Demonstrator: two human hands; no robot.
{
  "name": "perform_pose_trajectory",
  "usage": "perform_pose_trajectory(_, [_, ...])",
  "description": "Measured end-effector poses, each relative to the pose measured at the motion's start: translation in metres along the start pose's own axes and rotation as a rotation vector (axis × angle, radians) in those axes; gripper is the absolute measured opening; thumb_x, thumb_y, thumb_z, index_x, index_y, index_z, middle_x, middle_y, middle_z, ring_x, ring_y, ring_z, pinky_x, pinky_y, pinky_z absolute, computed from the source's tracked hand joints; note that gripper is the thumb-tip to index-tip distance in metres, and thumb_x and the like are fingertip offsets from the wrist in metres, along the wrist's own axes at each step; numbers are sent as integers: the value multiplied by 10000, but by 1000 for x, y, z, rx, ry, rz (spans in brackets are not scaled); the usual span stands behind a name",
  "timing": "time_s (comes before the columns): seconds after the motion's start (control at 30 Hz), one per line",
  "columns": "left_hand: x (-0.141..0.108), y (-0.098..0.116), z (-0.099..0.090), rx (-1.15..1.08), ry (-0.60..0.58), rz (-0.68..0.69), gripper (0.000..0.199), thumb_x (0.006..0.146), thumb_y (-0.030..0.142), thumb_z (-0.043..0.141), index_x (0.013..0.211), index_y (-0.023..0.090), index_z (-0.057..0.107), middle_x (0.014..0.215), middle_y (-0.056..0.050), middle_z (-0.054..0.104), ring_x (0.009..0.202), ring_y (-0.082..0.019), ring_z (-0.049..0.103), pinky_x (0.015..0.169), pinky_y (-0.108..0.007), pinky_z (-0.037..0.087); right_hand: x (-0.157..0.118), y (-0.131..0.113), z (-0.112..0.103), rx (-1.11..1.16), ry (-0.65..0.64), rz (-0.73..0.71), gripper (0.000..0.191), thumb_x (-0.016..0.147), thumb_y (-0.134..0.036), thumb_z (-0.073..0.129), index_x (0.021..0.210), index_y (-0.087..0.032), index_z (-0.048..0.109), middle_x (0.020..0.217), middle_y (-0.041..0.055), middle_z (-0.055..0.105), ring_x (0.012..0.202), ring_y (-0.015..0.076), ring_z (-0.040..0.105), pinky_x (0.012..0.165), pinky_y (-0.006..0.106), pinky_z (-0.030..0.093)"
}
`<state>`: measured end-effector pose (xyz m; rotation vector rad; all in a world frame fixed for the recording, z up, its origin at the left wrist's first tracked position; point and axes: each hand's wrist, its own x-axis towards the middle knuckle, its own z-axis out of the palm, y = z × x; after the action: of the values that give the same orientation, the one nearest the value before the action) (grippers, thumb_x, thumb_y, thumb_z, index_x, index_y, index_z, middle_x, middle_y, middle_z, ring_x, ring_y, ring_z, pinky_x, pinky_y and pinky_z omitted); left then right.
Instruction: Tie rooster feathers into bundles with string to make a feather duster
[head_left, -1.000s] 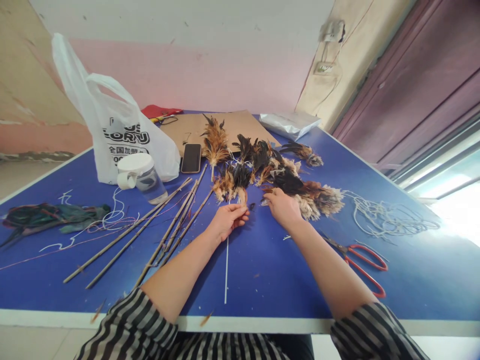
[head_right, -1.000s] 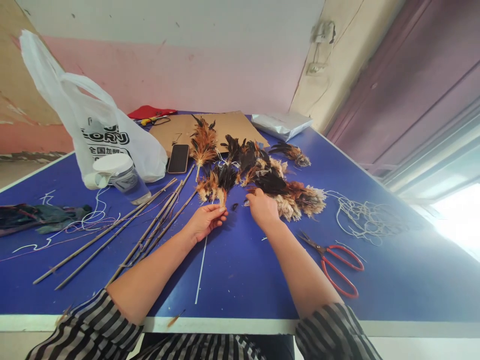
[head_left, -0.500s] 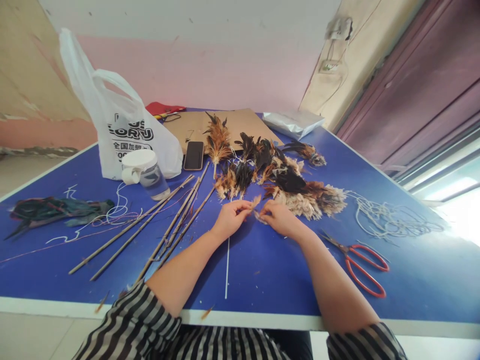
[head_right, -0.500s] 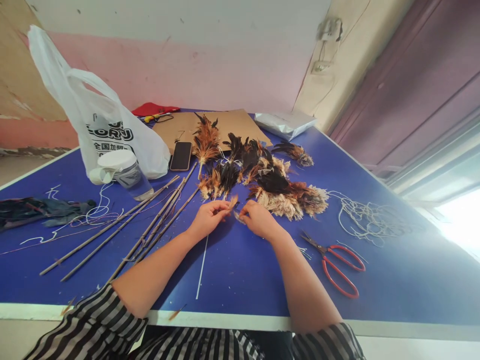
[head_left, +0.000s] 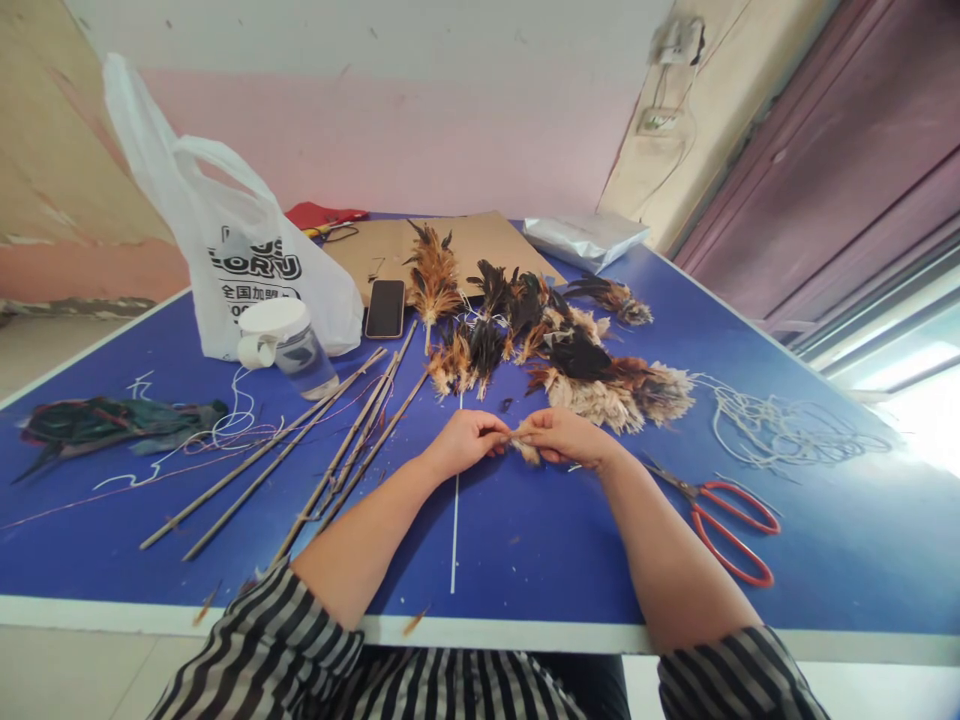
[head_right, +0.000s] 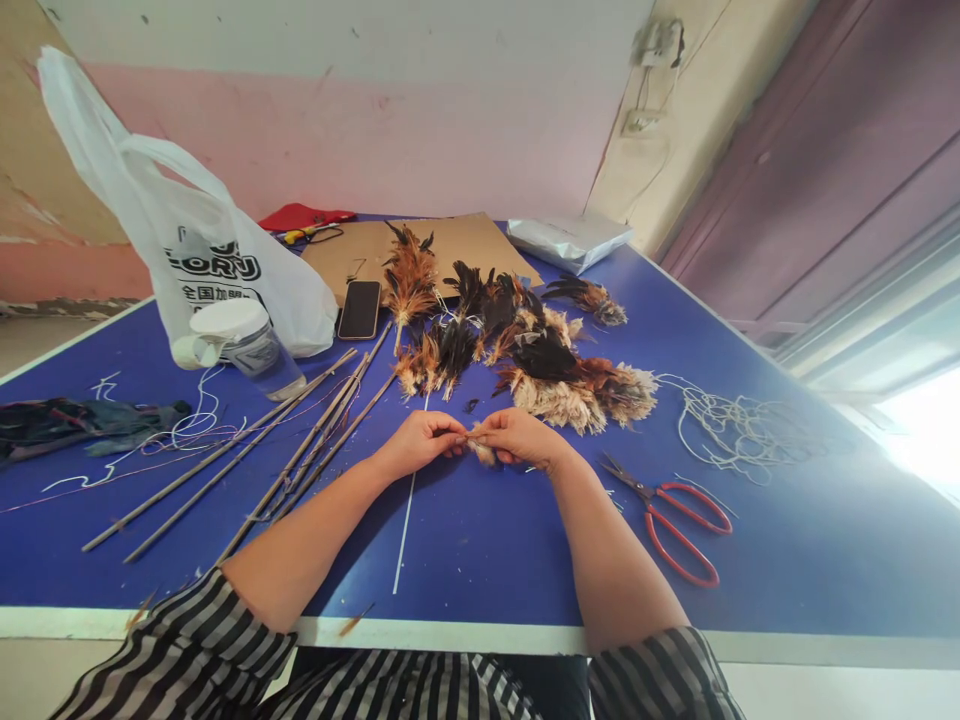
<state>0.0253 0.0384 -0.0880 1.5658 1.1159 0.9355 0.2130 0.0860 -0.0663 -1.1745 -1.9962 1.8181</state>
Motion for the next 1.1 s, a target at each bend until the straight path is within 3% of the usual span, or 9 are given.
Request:
perform_pose_trajectory(0.23, [-1,2,-2,379,-40,216,148,746,135,532,757,153,678,652,-20,621,608,-99,557,648,-218,429,2,1,2,63,-36,-16,131,615,-198,536,703,-134,607,508,-37,558,342,27,346,328,160,192])
perform_pose_trajectory(0.33, [-1,1,1,318,-5,198,132,749,146,537,743,148,669,643,-21,616,613,-102,555,649,-227,431,3,1,-2,0,45,-2,173,641,-232,519,741,-140,627,505,-33,547,355,40,345,343,175,202])
perform_pose_trajectory(0.4, [1,0,4,110,51,55,112,748,174,549,738,134,653,616,-19,609,559,-96,553,585,-223,443,3,0,-8,-118,312,-16,220,680,-294,519,786,-144,641,527,-21,552,392,60,382,379,190,256])
perform_pose_trajectory(0.5, [4,-2,8,-269,149,-160,111,724,219,597,734,113,627,638,-32,627,520,-92,567,498,-208,452,5,-1,-20,-462,863,-66,229,729,-327,512,802,-169,661,664,20,598,560,117,509,507,225,350])
perform_pose_trajectory(0.57, [6,-2,9,-448,199,-218,139,683,231,649,727,103,618,684,-48,645,530,-89,579,484,-196,458,6,-1,-25,-755,1019,-77,224,769,-312,488,843,-208,672,813,44,605,676,153,551,563,245,361])
perform_pose_trajectory(0.7, [7,-1,6,-621,233,-258,174,636,224,699,713,88,623,689,-59,649,515,-72,574,458,-164,451,10,-2,-27,-1177,896,-46,277,840,-315,419,1021,-307,628,913,56,553,685,163,562,547,256,344])
perform_pose_trajectory(0.83, [7,-1,4,-650,230,-269,171,635,210,702,728,83,634,703,-66,652,513,-70,575,444,-154,449,22,-6,-29,-1370,738,-19,287,844,-286,415,1053,-306,612,903,79,540,737,203,569,558,275,362])
perform_pose_trajectory(1.0, [6,1,3,-668,216,-282,142,647,190,695,712,80,633,698,-63,653,509,-68,575,439,-149,457,31,-6,-36,-1402,696,-53,250,832,-241,432,852,-205,679,890,107,569,804,224,564,584,287,385])
perform_pose_trajectory(1.1, [6,3,2,-724,201,-316,117,662,171,686,718,80,638,695,-57,653,517,-61,579,447,-137,462,24,-5,-34,-1227,804,-156,248,830,-274,446,847,-214,686,878,80,602,793,196,570,616,281,404])
